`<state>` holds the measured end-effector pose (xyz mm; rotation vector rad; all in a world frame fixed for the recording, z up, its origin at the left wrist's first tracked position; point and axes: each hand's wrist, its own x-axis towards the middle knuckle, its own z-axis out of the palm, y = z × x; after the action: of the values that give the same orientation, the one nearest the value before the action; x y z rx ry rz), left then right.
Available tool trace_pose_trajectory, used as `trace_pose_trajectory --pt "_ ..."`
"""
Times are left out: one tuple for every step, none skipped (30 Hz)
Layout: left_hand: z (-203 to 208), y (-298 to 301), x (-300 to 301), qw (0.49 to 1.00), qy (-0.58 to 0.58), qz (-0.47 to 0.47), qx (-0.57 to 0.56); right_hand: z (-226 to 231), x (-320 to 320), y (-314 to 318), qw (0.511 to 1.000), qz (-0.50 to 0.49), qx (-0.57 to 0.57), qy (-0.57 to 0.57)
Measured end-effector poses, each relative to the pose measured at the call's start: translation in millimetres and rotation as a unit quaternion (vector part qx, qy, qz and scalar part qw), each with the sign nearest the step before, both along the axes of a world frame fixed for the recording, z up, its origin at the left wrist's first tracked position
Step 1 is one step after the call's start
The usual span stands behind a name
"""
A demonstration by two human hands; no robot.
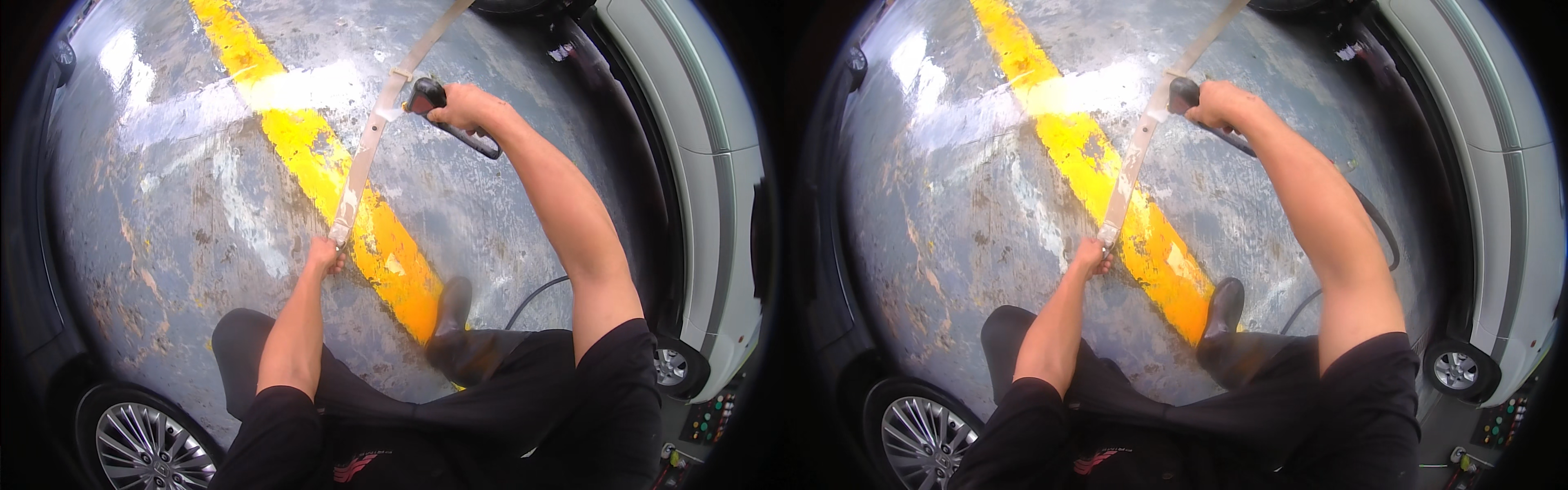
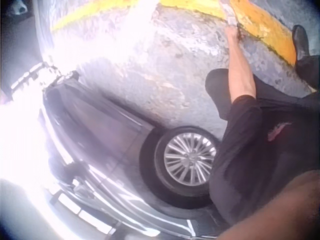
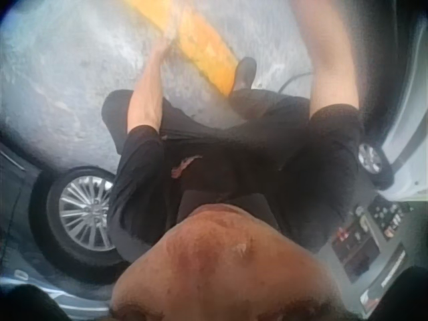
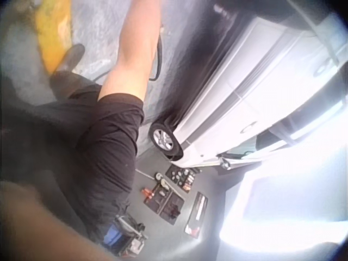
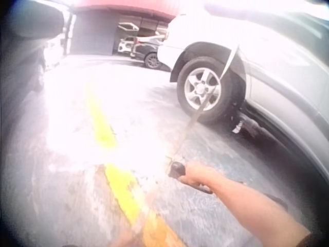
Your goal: The person removes a seatbelt from a white car, then uses a high-pressure water spray gun to clean the fabric. After rinsing, the person uses a toothbrush to scrub the metal buckle and the ends of the seatbelt.
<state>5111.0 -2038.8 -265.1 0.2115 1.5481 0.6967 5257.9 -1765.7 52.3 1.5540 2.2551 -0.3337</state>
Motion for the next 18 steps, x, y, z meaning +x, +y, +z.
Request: trace_pose_trajectory --pt "-1.2 -0.8 0.9 1.000 -0.002 0.005 0.001 0.7 1.5 5.2 1.000 -0.006 0.012 0.010" --pt "-2.3 -1.7 1.4 1.000 -0.003 -0.003 0.000 0.6 4.2 8.7 0.999 -0.013 0.025 0.020" --pt "-3.1 -2.1 -2.1 1.000 -0.001 -0.007 -0.002 1.0 2.9 11.1 0.999 -0.016 0.043 0.017" --pt "-3.8 -2.6 -5.6 1.000 0.001 -0.012 -0.004 -0.9 2.8 10.3 0.999 -0.005 0.044 0.015" --pt "-4.4 -3.3 -8.0 1.000 0.000 -0.009 -0.008 -4.2 3.7 7.0 0.999 0.007 0.046 0.012" --pt "-6.5 -7.8 -12.6 1.000 0.001 -0.003 -0.015 -3.9 -1.7 -1.0 0.999 0.021 0.045 0.012" --pt "-8.5 -13.6 -17.8 1.000 0.002 0.004 -0.022 3.3 -8.0 -9.0 1.000 0.010 -0.005 -0.006" --pt "-10.2 -22.0 -24.3 1.000 0.012 0.006 -0.028 3.1 -15.0 -10.7 1.000 0.007 -0.003 0.003" --pt "-6.8 -23.4 -23.7 1.000 0.017 0.001 -0.026 4.9 -12.3 -8.0 1.000 -0.004 0.006 0.007" --pt "-3.5 -25.2 -24.2 0.999 0.022 -0.004 -0.025 6.9 -10.7 -6.0 1.000 -0.013 0.014 0.011" --pt "-0.4 -27.1 -26.3 0.999 0.022 -0.017 -0.026 9.3 -7.3 -3.5 0.999 -0.018 0.034 0.039" --pt "1.3 -30.4 -31.4 0.999 0.024 -0.025 -0.028 10.8 -6.0 -1.5 0.998 -0.007 0.042 0.036" --pt "3.0 -33.7 -37.3 0.999 0.025 -0.033 -0.030 12.2 -5.1 -0.1 0.998 0.004 0.050 0.032" --pt "4.5 -36.8 -44.6 0.998 0.021 -0.040 -0.038 13.9 -5.6 1.7 0.998 0.015 0.058 0.028" --pt "4.7 -43.3 -55.1 0.998 0.018 -0.042 -0.050 19.3 -11.2 -3.5 1.000 0.001 0.005 0.023" --pt "5.1 -50.0 -64.9 0.997 0.015 -0.045 -0.061 23.7 -17.7 -8.2 1.000 0.003 -0.007 0.020" --pt "5.8 -58.1 -73.7 0.996 0.022 -0.046 -0.070 29.5 -24.3 -12.8 1.000 0.004 -0.018 0.016" --pt "6.4 -63.2 -80.6 0.996 0.028 -0.051 -0.073 39.8 -27.4 -15.1 1.000 0.002 -0.024 0.012"
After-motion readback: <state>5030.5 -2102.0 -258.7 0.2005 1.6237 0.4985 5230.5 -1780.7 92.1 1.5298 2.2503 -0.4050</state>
